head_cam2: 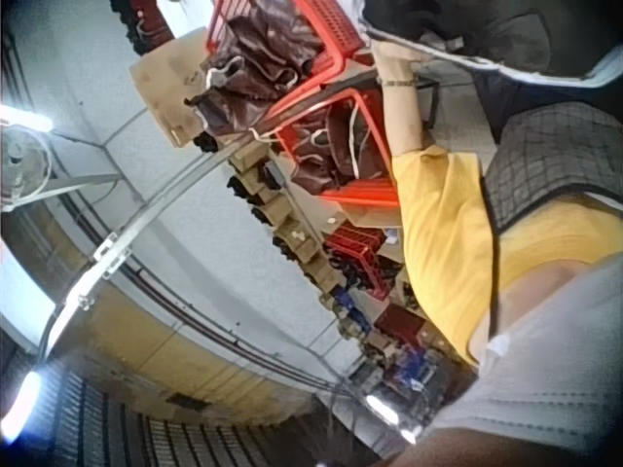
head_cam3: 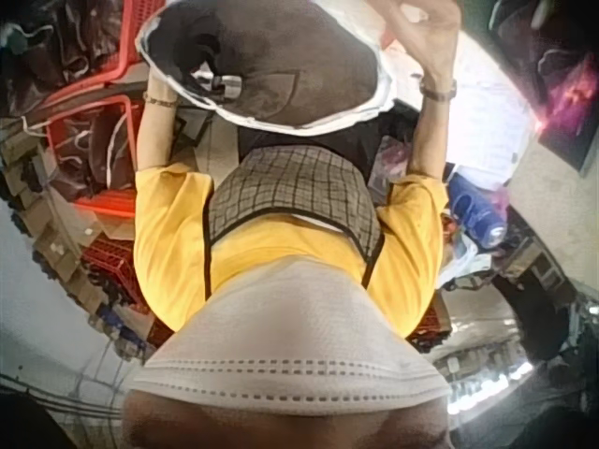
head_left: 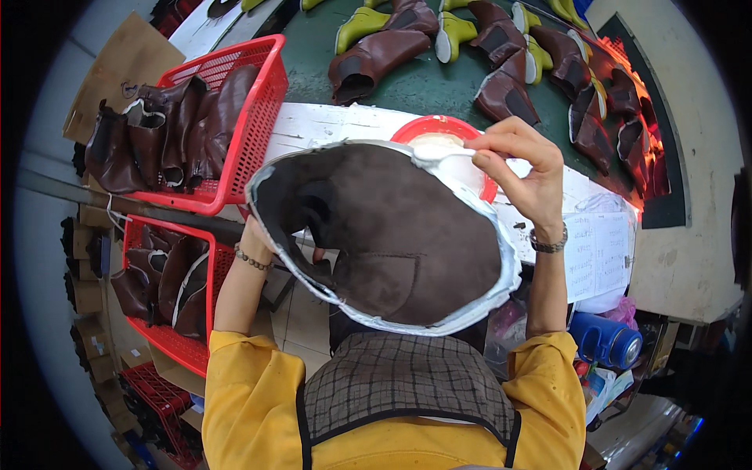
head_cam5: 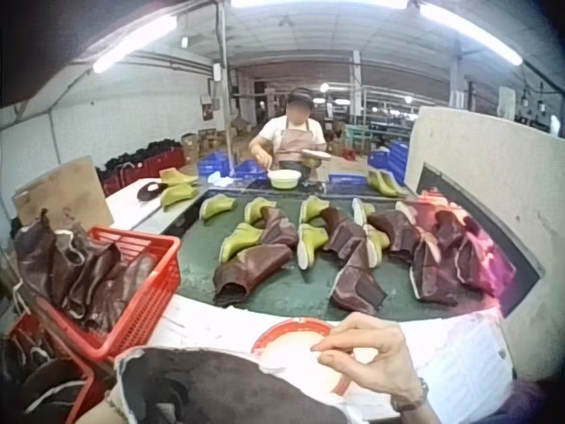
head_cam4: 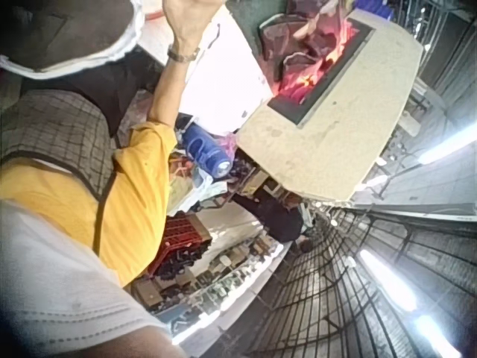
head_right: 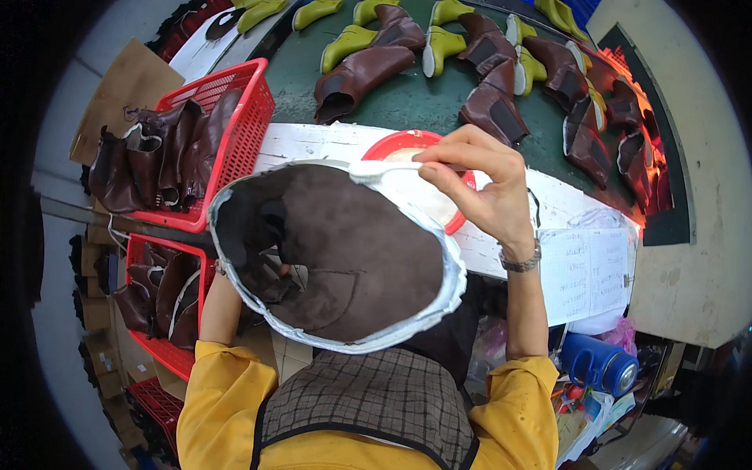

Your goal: Applying white glue to the interior edges of leather boot uppers using a small spatula tool.

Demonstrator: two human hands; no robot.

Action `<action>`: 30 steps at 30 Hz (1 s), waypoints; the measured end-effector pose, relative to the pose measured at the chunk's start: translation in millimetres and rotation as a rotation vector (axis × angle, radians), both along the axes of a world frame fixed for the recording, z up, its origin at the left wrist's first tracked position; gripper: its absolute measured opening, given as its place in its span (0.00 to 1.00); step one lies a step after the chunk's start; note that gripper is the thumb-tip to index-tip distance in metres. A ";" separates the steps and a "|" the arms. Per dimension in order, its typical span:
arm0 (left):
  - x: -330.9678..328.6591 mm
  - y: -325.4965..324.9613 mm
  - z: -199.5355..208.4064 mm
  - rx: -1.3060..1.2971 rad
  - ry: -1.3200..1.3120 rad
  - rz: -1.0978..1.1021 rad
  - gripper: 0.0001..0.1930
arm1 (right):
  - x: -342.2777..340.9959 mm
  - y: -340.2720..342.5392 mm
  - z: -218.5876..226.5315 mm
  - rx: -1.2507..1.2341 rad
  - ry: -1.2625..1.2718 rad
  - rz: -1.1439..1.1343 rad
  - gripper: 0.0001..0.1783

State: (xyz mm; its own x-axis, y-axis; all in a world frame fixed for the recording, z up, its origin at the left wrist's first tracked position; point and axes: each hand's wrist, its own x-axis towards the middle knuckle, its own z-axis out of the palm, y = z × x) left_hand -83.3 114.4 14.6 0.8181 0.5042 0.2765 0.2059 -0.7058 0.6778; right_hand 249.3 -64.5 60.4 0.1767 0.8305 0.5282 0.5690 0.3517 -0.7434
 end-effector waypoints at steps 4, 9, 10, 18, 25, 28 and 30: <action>1.3 2.5 -16.3 0.202 0.063 -0.334 0.49 | -0.8 6.2 5.3 -0.068 -0.038 0.066 0.07; 15.9 -10.7 -31.1 -0.696 -0.103 -0.607 0.52 | -3.8 28.6 17.2 -0.023 -0.207 0.149 0.07; 15.0 -12.4 -41.7 -0.696 -0.103 -0.606 0.52 | -7.8 35.2 18.9 0.004 -0.276 0.168 0.07; 6.2 -5.6 -51.5 -1.208 -0.109 -0.469 0.49 | 4.7 34.4 1.1 0.082 -0.289 0.102 0.09; -10.5 12.5 6.1 0.415 -0.043 0.033 0.36 | 10.2 -20.0 -27.1 -0.046 -0.020 -0.089 0.09; -12.7 16.3 6.0 0.369 -0.138 -0.011 0.40 | 10.9 -38.1 -32.8 -0.047 -0.021 -0.155 0.10; -19.5 16.2 0.6 0.343 -0.157 -0.002 0.43 | 8.9 -46.4 -37.1 -0.038 0.048 -0.209 0.10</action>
